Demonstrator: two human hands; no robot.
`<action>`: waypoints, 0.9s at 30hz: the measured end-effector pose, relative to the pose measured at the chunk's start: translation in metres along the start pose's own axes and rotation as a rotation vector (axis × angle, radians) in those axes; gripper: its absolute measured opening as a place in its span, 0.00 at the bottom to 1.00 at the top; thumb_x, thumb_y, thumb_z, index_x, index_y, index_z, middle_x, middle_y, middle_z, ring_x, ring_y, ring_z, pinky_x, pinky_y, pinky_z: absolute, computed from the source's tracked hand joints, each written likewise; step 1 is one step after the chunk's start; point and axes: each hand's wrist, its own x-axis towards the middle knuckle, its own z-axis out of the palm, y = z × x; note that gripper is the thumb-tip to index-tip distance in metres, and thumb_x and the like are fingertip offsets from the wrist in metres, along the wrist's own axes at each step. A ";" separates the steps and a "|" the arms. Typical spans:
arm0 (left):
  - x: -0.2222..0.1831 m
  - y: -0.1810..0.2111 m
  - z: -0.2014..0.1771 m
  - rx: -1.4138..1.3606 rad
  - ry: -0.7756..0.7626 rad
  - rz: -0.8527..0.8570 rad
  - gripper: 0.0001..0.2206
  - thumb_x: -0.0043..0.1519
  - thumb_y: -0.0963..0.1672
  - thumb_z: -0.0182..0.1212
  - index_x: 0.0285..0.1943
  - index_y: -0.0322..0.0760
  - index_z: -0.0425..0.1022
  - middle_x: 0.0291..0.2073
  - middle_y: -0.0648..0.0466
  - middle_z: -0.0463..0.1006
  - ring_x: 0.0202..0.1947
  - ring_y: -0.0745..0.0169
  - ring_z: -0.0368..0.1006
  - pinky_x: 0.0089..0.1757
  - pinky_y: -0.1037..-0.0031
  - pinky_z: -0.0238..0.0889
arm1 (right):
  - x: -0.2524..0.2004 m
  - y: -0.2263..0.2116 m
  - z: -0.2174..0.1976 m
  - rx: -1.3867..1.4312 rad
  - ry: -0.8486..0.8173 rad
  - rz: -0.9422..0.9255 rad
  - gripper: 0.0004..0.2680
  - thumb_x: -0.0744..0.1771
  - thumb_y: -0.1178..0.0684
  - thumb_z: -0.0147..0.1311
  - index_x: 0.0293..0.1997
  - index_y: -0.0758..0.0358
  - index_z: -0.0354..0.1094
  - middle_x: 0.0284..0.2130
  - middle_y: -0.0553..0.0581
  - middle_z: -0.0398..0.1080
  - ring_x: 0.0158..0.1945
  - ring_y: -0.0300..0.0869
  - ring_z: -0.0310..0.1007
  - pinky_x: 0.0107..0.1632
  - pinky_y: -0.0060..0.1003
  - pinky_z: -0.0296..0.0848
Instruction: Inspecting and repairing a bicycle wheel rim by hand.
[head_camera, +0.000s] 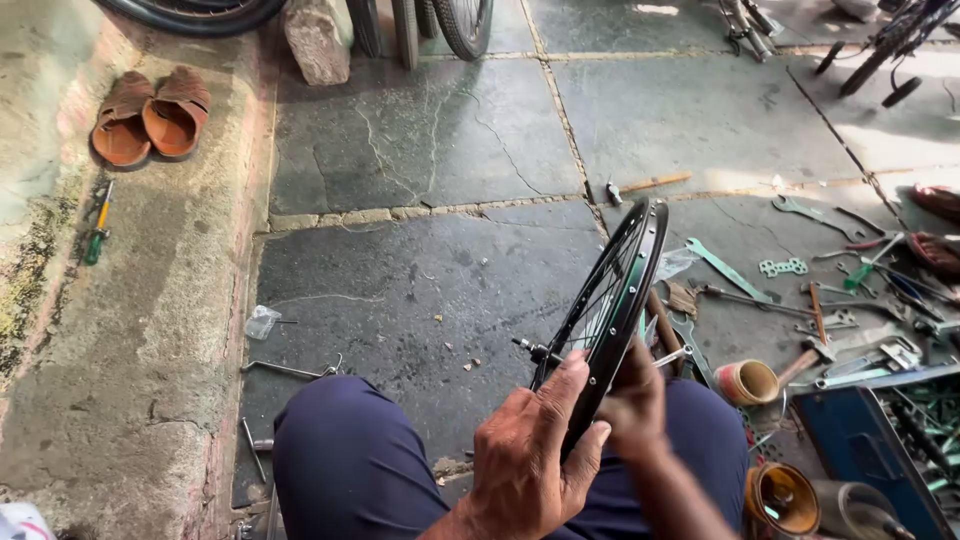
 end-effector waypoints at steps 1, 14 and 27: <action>-0.001 0.001 0.001 -0.005 -0.006 -0.004 0.28 0.68 0.44 0.64 0.73 0.23 0.58 0.61 0.33 0.76 0.44 0.44 0.82 0.45 0.62 0.73 | -0.007 0.016 -0.004 0.000 0.007 0.006 0.22 0.59 0.63 0.66 0.58 0.65 0.65 0.43 0.53 0.73 0.46 0.40 0.74 0.49 0.39 0.76; -0.001 0.003 -0.003 -0.009 -0.008 -0.001 0.28 0.68 0.44 0.63 0.74 0.24 0.58 0.63 0.34 0.76 0.50 0.43 0.82 0.49 0.63 0.73 | -0.007 -0.021 0.004 -0.289 -0.031 0.009 0.15 0.59 0.61 0.64 0.49 0.70 0.72 0.38 0.60 0.77 0.40 0.43 0.76 0.44 0.38 0.75; 0.003 0.009 -0.001 -0.027 -0.026 -0.011 0.28 0.67 0.43 0.65 0.73 0.25 0.61 0.59 0.36 0.79 0.43 0.45 0.82 0.46 0.62 0.74 | -0.006 -0.020 -0.049 0.209 -0.373 -0.268 0.04 0.70 0.69 0.60 0.49 0.74 0.75 0.56 0.69 0.76 0.58 0.49 0.77 0.63 0.43 0.73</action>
